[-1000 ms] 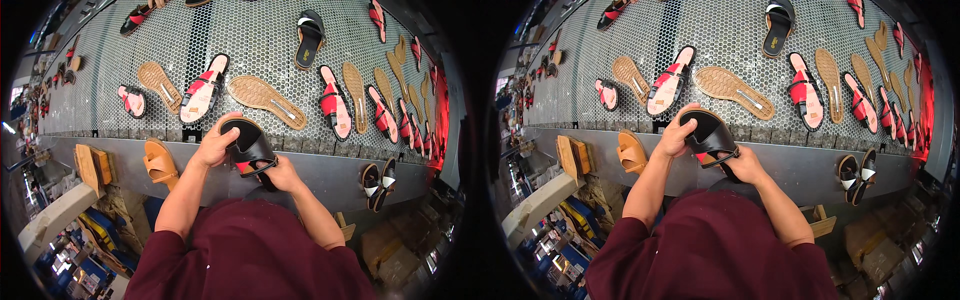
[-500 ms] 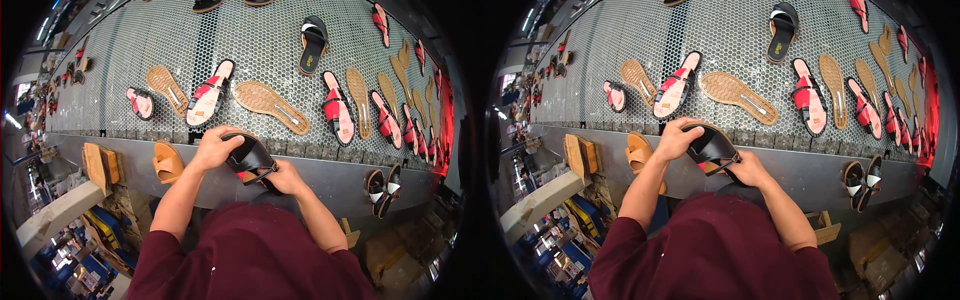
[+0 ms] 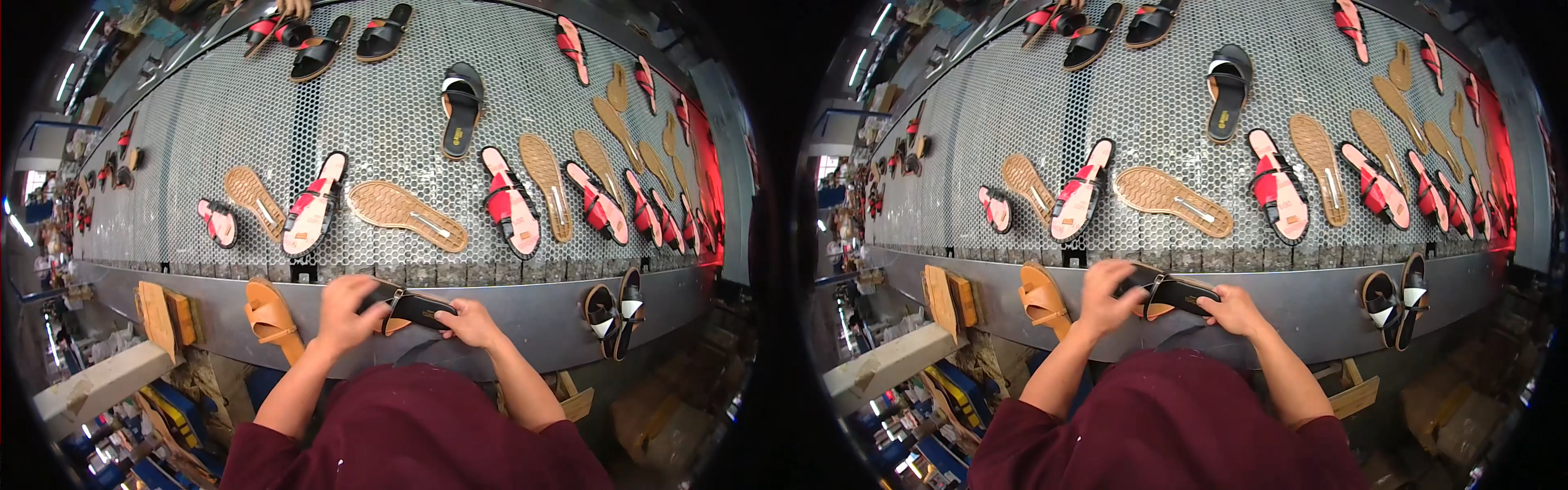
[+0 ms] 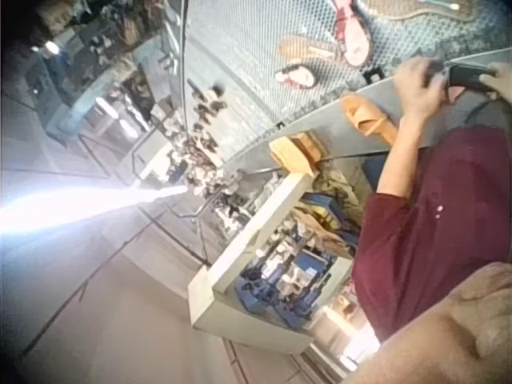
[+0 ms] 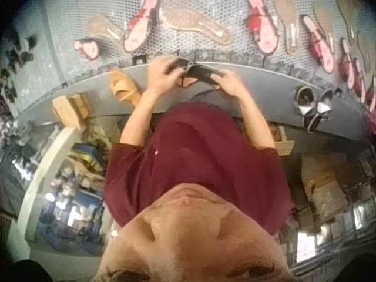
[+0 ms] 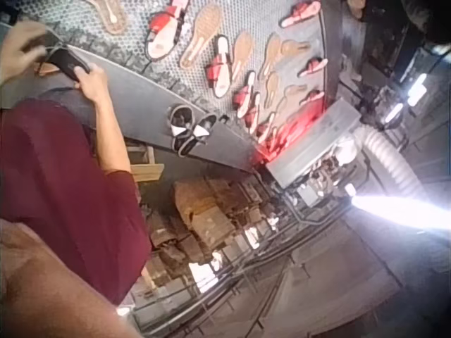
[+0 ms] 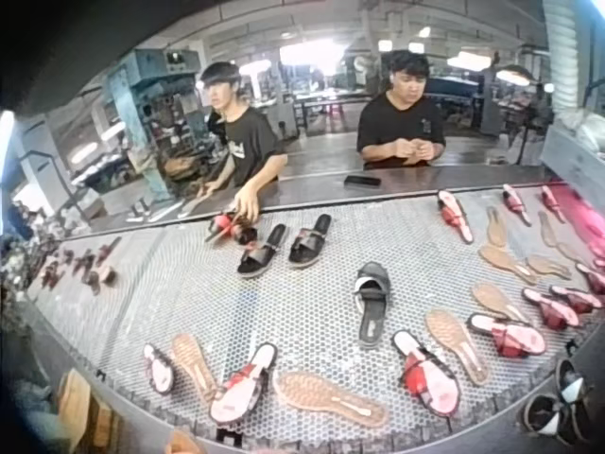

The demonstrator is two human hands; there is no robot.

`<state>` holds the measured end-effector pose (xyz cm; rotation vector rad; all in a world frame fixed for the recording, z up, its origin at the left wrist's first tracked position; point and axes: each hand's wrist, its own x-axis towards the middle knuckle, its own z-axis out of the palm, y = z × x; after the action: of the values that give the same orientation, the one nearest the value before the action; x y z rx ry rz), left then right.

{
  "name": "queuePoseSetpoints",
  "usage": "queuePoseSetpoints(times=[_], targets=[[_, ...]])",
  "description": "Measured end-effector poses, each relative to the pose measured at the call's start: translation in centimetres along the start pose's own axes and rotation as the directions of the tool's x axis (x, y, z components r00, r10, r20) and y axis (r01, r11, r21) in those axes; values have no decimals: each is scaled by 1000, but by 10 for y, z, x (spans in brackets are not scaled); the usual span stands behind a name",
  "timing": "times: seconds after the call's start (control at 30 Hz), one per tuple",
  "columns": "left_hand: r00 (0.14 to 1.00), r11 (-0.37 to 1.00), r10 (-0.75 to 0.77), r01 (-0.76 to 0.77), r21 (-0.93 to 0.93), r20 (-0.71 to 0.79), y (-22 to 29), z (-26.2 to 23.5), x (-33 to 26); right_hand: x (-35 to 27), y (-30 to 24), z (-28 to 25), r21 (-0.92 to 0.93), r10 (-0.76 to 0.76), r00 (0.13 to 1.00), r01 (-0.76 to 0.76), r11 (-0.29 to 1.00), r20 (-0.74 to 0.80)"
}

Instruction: The worker is assembling footwear by attaching straps to soles and performing quality inspections on a conveyor belt in a shoe manufacturing environment.

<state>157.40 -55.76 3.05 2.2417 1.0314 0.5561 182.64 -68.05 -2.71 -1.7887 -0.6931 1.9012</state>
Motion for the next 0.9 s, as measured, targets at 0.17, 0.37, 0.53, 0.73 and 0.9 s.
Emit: queuePoseSetpoints(times=[0.17, 0.37, 0.53, 0.73, 0.9], targets=[[783, 947, 189, -304, 100, 593, 45, 54, 33, -5, -7, -5, -62, -26, 999, 27, 998, 19], [782, 956, 198, -288, 61, 590, 43, 69, 34, -24, 5, -22, -184, -237, 971, 226, 957, -39], [842, 970, 218, -242, -16, 493, 46, 63, 42, -28, 7, -32, -805, -703, 709, 382, 454, -60], [894, 982, 181, -143, -122, 410, 53, 51, 43, -28, 12, -44, -387, -551, 833, 491, 780, -52], [882, 986, 150, -99, -137, 446, 65, 47, 45, -58, -11, -41, -17, -451, 892, 451, 892, -23]])
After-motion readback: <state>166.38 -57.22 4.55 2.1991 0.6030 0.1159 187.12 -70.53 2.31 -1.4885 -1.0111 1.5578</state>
